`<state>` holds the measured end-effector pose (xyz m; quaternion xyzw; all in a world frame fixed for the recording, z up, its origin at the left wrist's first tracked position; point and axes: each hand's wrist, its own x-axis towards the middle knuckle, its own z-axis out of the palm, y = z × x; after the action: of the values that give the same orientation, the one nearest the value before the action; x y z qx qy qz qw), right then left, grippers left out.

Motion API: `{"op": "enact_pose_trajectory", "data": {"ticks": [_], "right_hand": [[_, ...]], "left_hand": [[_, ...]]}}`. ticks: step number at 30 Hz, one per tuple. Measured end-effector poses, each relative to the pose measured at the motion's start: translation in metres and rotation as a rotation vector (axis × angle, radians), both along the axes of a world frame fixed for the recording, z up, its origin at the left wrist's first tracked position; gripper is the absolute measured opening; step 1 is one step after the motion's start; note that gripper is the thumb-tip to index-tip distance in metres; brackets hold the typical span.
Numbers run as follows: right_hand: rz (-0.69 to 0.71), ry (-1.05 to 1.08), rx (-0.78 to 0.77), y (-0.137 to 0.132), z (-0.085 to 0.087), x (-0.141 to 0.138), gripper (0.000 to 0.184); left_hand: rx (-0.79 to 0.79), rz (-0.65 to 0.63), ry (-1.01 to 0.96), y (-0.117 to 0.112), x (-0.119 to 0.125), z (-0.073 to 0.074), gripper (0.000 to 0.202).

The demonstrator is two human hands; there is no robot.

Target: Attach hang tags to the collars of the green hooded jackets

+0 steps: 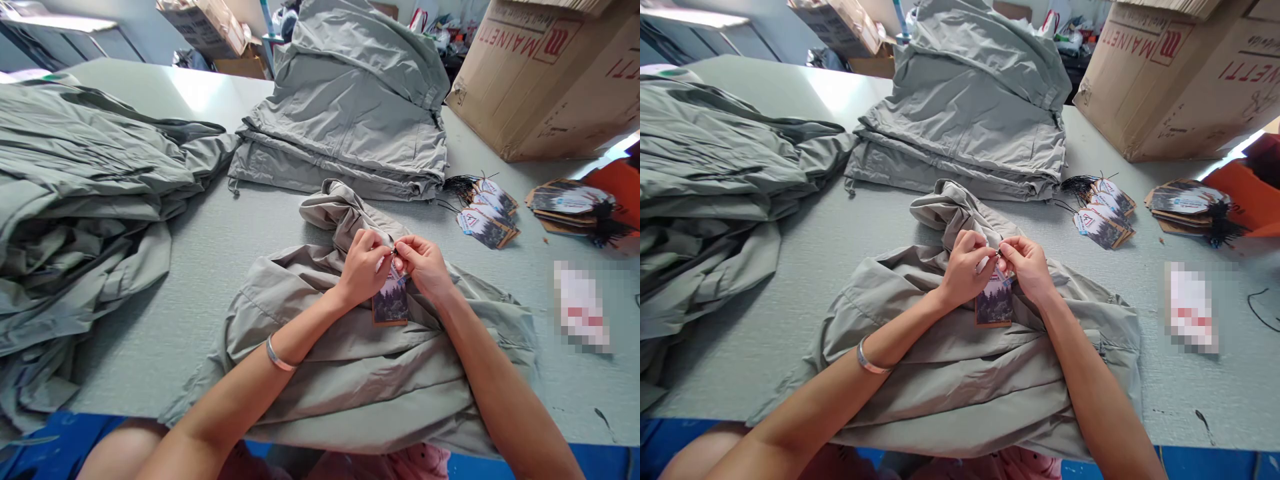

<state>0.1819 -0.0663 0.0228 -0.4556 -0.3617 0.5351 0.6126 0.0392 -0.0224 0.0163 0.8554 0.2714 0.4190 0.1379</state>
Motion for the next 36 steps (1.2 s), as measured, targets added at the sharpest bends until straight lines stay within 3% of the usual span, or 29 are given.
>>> {"op": "enact_pose_trajectory", "data": {"ticks": [8, 12, 17, 19, 27, 31, 36], "right_hand": [[-0.051, -0.008, -0.004, 0.0021, 0.0036, 0.0045, 0.035], [-0.045, -0.008, -0.006, 0.0025, 0.0044, 0.0059, 0.034], [-0.042, 0.004, -0.022, 0.0019, 0.0055, 0.0075, 0.033], [-0.044, 0.011, -0.013, 0.0017, 0.0054, 0.0074, 0.033], [0.002, 0.067, -0.005, 0.001, 0.0061, 0.0075, 0.029], [0.029, 0.089, -0.02, -0.0003, 0.0092, 0.0081, 0.032], [0.056, -0.079, -0.056, -0.0014, 0.0024, 0.0076, 0.028]], "left_hand": [[0.093, -0.045, 0.013, 0.0017, -0.001, 0.0018, 0.018], [0.053, -0.035, 0.012, 0.0016, -0.0024, 0.0005, 0.017], [-0.098, 0.014, -0.091, 0.001, -0.0038, -0.0011, 0.004], [-0.188, 0.03, -0.129, 0.0023, -0.0035, -0.0015, 0.013], [-0.588, -0.092, -0.235, 0.0085, -0.0016, -0.0018, 0.01], [-0.557, -0.094, -0.294, 0.0082, -0.0019, -0.0031, 0.009], [-0.406, -0.095, -0.294, 0.0072, -0.001, -0.0068, 0.011]]}}
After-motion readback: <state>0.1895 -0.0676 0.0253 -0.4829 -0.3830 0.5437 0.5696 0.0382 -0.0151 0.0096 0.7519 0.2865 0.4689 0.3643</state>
